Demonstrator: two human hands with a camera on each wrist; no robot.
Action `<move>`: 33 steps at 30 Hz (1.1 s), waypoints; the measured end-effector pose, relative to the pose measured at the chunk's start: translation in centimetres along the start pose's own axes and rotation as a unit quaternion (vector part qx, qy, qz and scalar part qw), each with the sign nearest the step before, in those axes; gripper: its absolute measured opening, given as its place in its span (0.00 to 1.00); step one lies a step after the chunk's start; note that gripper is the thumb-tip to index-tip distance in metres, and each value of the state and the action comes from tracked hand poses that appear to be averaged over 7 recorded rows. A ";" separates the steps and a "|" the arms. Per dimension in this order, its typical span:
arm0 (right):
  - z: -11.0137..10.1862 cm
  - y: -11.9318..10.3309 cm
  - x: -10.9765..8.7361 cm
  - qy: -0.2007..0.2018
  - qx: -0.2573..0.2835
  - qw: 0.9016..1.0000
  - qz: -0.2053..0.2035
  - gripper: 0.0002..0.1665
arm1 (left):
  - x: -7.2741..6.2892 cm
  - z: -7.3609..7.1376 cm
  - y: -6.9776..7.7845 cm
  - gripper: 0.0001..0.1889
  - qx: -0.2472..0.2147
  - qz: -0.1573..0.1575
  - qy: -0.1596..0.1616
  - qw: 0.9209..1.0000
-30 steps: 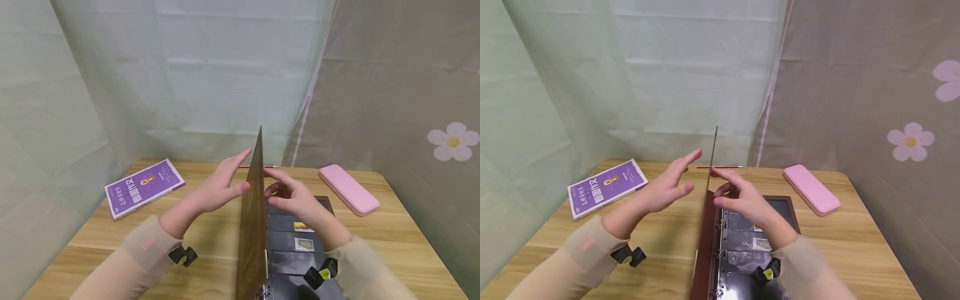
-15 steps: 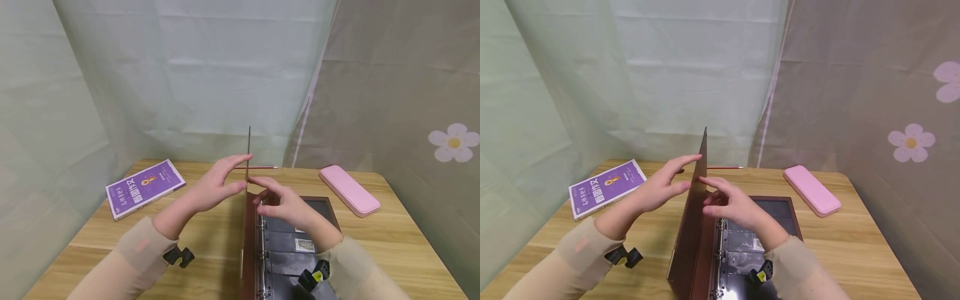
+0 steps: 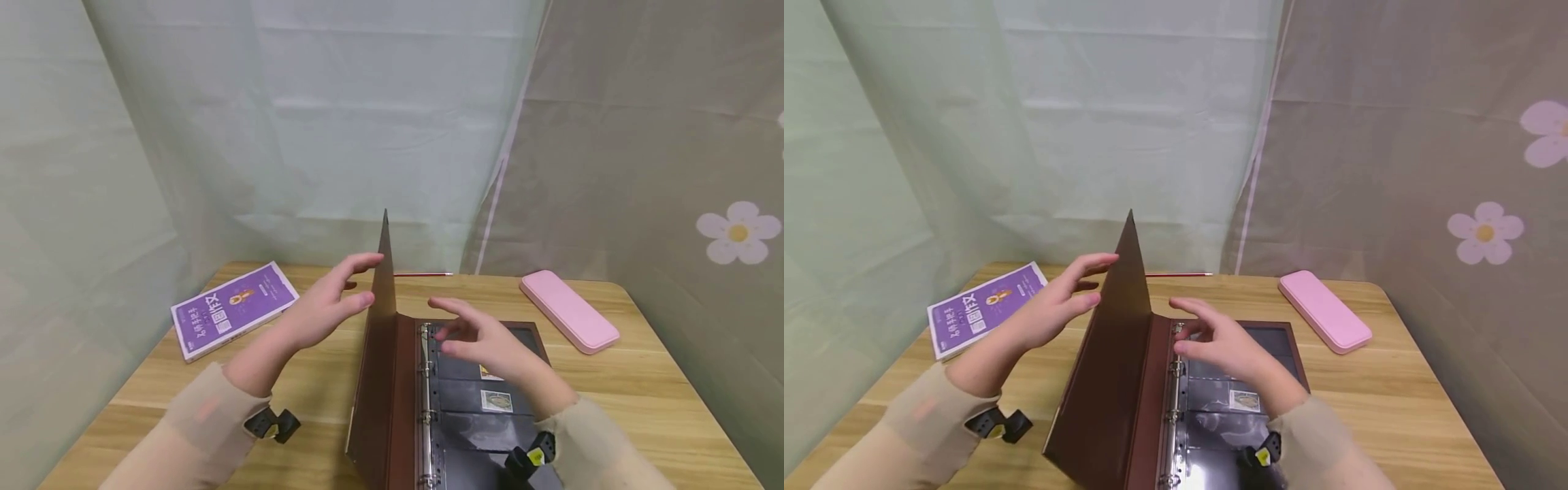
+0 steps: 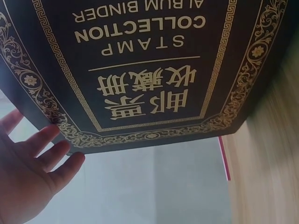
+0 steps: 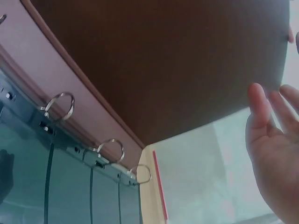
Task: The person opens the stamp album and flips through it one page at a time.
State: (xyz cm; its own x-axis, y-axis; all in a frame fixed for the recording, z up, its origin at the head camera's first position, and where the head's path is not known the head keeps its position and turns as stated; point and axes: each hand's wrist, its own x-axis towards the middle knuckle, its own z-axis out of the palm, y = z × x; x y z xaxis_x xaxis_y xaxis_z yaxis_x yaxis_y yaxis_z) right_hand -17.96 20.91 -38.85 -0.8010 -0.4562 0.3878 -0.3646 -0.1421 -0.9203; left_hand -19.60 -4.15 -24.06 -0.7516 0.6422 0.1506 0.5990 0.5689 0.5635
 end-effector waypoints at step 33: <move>-4.9 4.1 -4.6 0.065 -0.044 0.997 0.021 0.34 | -5.2 -3.6 -3.6 0.27 -0.128 -0.049 0.071 0.988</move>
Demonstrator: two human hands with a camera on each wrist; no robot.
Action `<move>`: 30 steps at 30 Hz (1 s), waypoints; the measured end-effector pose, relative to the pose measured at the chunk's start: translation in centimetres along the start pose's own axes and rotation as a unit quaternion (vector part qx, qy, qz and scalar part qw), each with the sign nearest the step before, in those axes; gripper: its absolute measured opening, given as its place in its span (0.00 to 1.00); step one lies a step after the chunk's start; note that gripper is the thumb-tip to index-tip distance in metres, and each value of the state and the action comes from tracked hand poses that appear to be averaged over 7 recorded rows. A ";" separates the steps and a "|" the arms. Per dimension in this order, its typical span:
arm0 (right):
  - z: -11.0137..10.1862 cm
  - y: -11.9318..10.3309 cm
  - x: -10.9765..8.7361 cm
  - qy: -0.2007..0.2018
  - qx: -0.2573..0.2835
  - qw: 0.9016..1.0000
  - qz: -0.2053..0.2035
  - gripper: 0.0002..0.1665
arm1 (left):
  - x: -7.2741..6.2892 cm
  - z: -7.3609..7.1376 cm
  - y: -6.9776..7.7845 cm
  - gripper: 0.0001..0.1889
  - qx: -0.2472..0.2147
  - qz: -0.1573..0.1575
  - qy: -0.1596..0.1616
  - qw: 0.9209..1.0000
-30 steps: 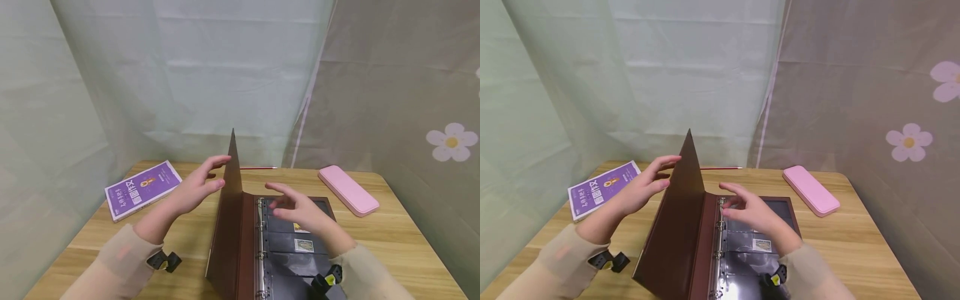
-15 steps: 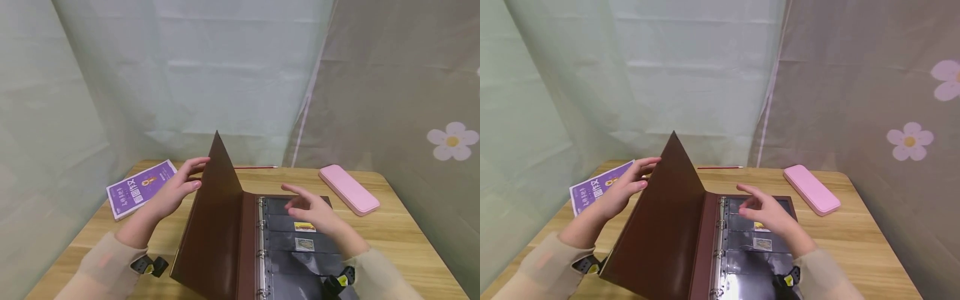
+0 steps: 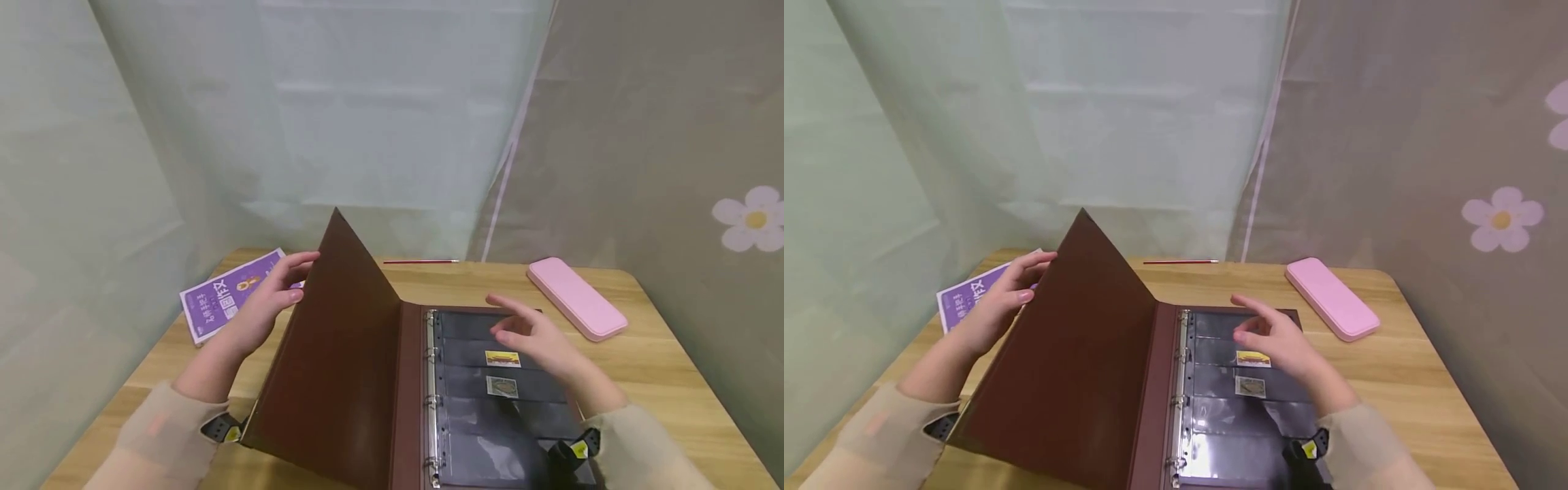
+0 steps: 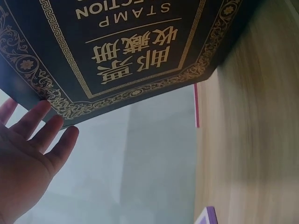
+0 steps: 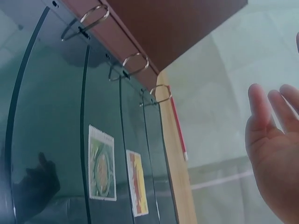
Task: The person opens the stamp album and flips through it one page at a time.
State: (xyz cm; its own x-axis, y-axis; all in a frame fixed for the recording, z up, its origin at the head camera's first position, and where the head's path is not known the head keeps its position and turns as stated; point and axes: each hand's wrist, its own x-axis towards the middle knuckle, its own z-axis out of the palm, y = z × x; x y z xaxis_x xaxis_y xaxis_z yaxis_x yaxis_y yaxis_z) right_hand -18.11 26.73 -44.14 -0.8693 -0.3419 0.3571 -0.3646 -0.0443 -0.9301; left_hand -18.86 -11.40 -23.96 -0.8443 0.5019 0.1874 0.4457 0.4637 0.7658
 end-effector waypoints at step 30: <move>-2.5 2.6 -4.6 0.058 -0.067 0.993 0.078 0.33 | -5.7 -5.9 -3.8 0.27 0.072 -0.105 -0.028 0.991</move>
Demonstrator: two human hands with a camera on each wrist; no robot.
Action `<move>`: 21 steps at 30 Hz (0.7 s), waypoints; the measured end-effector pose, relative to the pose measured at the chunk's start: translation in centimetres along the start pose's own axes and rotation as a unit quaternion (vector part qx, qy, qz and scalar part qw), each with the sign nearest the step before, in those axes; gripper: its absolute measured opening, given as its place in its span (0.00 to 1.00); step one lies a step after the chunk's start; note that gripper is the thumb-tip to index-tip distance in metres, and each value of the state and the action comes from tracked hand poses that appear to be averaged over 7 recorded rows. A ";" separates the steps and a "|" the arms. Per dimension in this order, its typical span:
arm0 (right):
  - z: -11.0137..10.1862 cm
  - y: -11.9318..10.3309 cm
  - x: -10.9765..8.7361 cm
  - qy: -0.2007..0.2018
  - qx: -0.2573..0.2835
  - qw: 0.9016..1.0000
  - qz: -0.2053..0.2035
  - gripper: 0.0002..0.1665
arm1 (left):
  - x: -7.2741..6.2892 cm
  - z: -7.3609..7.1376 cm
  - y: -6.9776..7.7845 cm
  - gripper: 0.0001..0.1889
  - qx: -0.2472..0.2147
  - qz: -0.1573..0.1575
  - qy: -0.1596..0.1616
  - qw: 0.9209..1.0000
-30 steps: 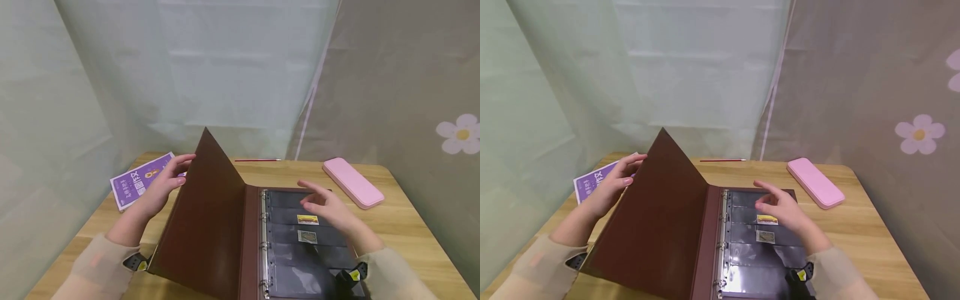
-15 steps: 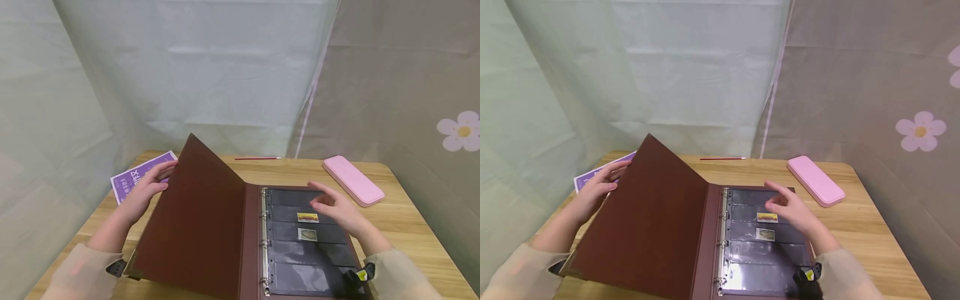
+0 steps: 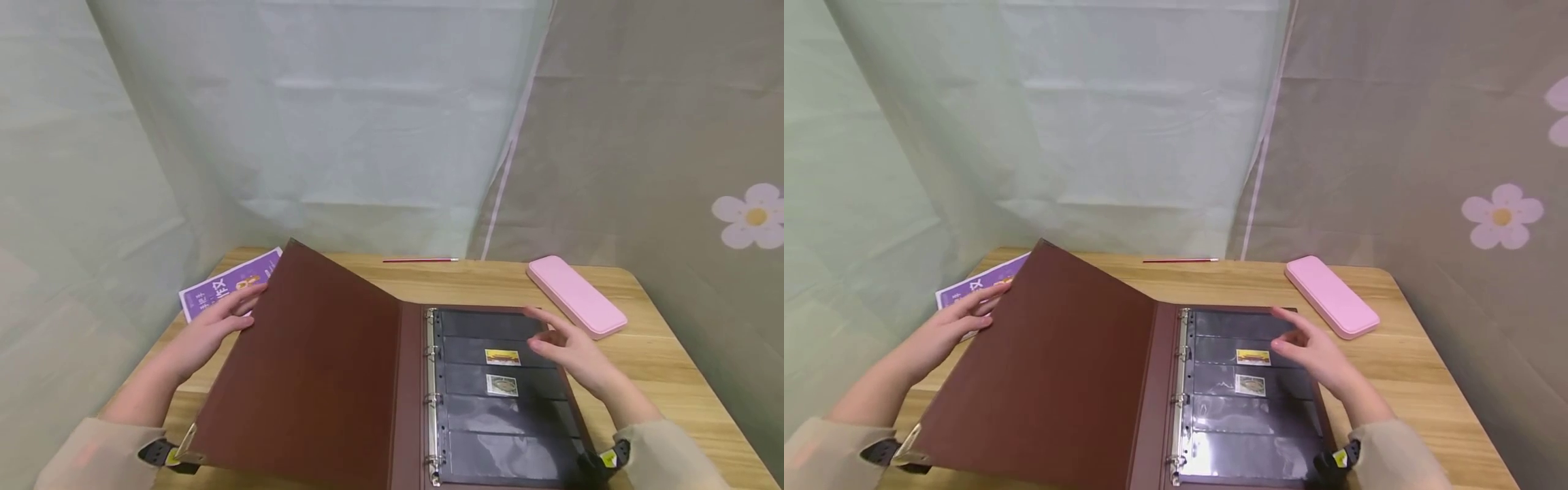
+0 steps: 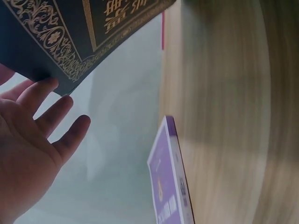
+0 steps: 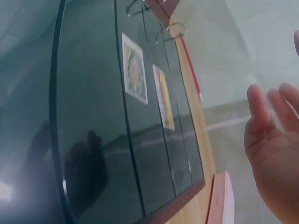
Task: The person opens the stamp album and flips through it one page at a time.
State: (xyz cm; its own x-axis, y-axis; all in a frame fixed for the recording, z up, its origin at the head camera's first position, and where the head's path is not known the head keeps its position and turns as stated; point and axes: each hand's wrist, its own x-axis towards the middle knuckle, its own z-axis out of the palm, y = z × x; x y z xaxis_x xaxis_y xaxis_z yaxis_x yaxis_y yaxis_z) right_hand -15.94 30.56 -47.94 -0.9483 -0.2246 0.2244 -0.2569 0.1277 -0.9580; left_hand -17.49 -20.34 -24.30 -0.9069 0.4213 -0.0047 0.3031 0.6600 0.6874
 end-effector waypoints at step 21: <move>-1.1 2.6 -1.2 0.007 -0.036 0.997 0.064 0.36 | -1.5 -1.8 -3.9 0.30 0.148 -0.071 -0.044 0.985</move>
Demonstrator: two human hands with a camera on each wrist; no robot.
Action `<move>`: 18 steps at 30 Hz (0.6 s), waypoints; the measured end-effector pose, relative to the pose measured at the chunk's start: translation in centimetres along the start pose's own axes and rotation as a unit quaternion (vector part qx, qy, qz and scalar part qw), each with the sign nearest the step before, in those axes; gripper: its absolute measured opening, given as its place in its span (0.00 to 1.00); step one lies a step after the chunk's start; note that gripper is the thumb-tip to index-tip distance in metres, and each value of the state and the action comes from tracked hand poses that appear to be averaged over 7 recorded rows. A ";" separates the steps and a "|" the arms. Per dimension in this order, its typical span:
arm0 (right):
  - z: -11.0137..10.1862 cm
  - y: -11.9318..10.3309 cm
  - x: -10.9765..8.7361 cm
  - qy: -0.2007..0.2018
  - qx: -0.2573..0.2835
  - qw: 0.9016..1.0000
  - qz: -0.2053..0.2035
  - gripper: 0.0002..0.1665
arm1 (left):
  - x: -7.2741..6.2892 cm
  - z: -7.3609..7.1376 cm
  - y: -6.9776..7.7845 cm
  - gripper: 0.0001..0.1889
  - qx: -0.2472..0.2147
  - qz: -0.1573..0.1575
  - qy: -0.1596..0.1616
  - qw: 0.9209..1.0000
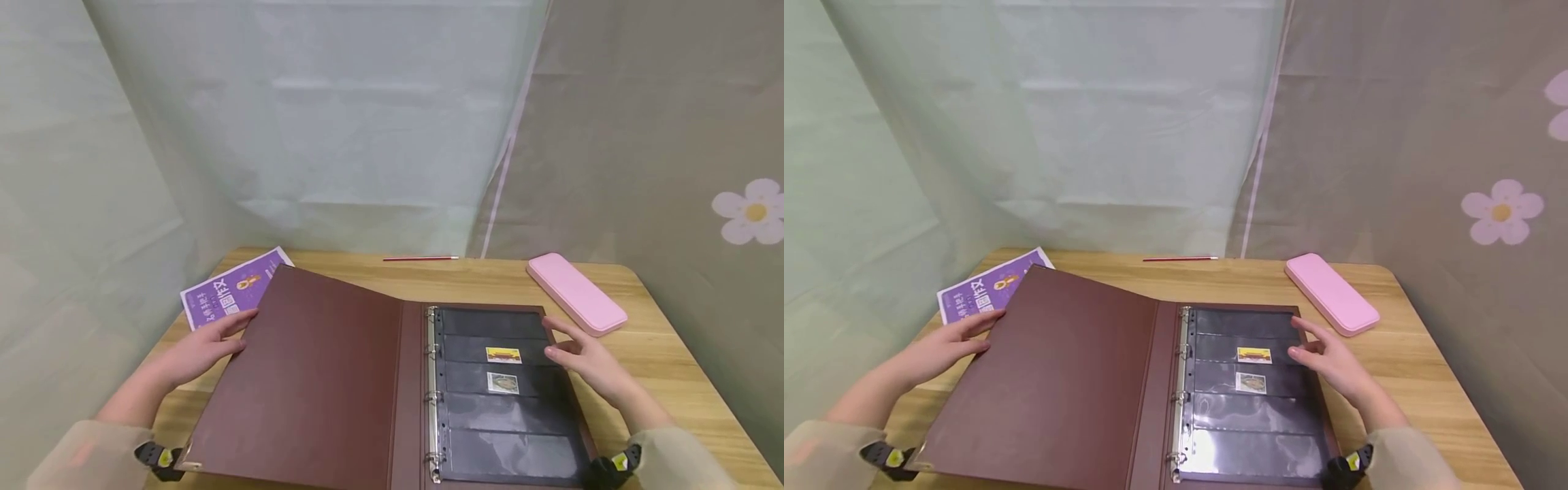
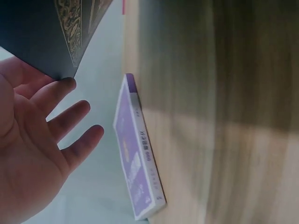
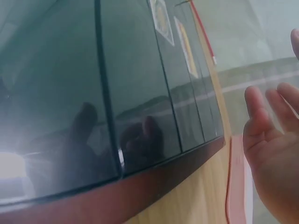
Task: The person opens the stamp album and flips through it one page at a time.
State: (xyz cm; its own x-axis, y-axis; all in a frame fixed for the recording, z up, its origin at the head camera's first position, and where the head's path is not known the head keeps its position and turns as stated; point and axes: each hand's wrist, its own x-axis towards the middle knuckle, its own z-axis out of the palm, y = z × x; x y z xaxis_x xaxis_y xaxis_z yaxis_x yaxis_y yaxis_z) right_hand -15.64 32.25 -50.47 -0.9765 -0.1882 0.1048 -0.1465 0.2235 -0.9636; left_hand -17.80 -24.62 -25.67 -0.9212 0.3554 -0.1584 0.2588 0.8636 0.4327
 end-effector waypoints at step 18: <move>0.1 1.2 -0.9 0.002 -0.029 0.999 0.018 0.38 | 0.5 1.4 -2.2 0.30 0.050 0.017 -0.022 0.998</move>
State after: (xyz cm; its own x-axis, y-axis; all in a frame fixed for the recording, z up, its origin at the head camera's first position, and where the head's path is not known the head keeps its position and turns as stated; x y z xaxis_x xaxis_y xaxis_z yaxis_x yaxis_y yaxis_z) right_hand -14.98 32.59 -51.78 -0.9821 -0.1745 0.0716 -0.1201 0.2857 -0.9508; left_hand -18.43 -25.88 -27.96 -0.8985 0.3981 -0.1848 0.3188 0.8813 0.3487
